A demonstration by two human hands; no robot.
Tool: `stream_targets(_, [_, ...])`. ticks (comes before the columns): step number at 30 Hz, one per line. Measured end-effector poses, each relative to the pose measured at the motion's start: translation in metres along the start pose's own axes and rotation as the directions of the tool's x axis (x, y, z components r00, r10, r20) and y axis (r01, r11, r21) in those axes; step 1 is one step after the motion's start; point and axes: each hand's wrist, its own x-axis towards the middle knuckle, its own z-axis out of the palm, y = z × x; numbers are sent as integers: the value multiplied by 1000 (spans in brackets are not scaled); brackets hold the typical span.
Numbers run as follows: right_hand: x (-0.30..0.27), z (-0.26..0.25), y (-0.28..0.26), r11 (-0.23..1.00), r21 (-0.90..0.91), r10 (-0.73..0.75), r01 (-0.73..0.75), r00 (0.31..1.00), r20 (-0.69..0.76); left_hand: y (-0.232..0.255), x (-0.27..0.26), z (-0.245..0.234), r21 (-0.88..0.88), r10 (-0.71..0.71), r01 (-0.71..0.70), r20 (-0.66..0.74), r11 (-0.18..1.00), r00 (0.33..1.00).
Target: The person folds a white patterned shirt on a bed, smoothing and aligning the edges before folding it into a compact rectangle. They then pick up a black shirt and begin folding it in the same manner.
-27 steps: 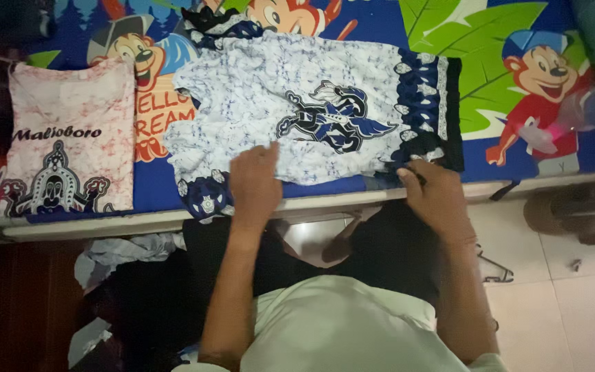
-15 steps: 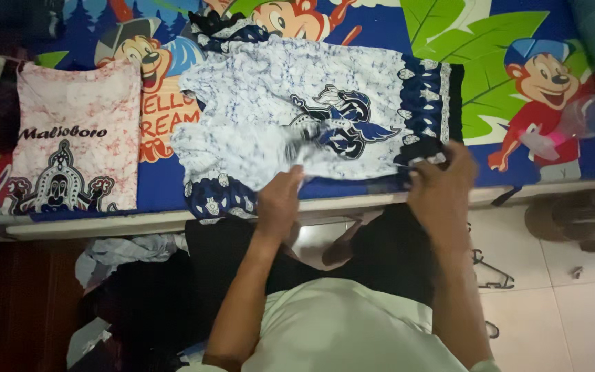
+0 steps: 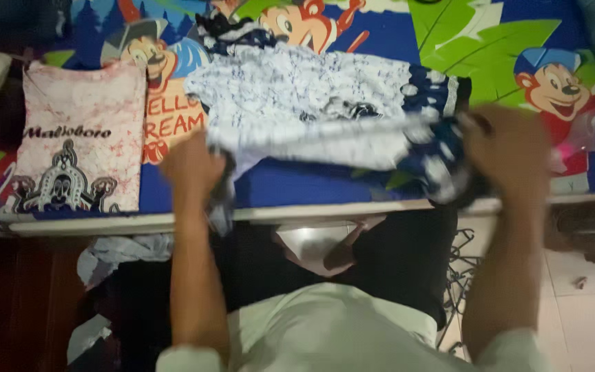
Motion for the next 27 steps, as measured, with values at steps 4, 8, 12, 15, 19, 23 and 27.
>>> stream_targets(4, [99, 51, 20, 986, -59, -163, 154, 965, -205, 9, 82, -4, -467, -26, -287, -557, 837, 830])
stream_targets(8, [106, 45, 43, 975, 20, -194, 220, 895, -401, -8, 85, -26, -431, -37, -550, -809, 716, 586])
stream_targets(12, [90, 21, 46, 943, 39, -248, 330, 778, -578, -12, 72, -45, -233, 187, -632, -830, 739, 525])
stream_targets(15, [67, 29, 40, 900, -4, -335, 436, 685, -647, -14, 56, -35, -119, 337, -647, -775, 753, 535])
stream_targets(19, [29, 79, 38, 936, 206, -190, 287, 901, -390, -24, 24, 8, 19, 452, -533, -557, 846, 697])
stream_targets(23, [3, 126, 51, 954, 168, -208, 247, 953, -221, -32, -3, 62, -31, 396, -473, -500, 881, 770])
stream_targets(27, [-21, 131, 60, 956, 171, -197, 239, 952, -233, -53, -22, 81, -97, 304, -373, -413, 923, 858])
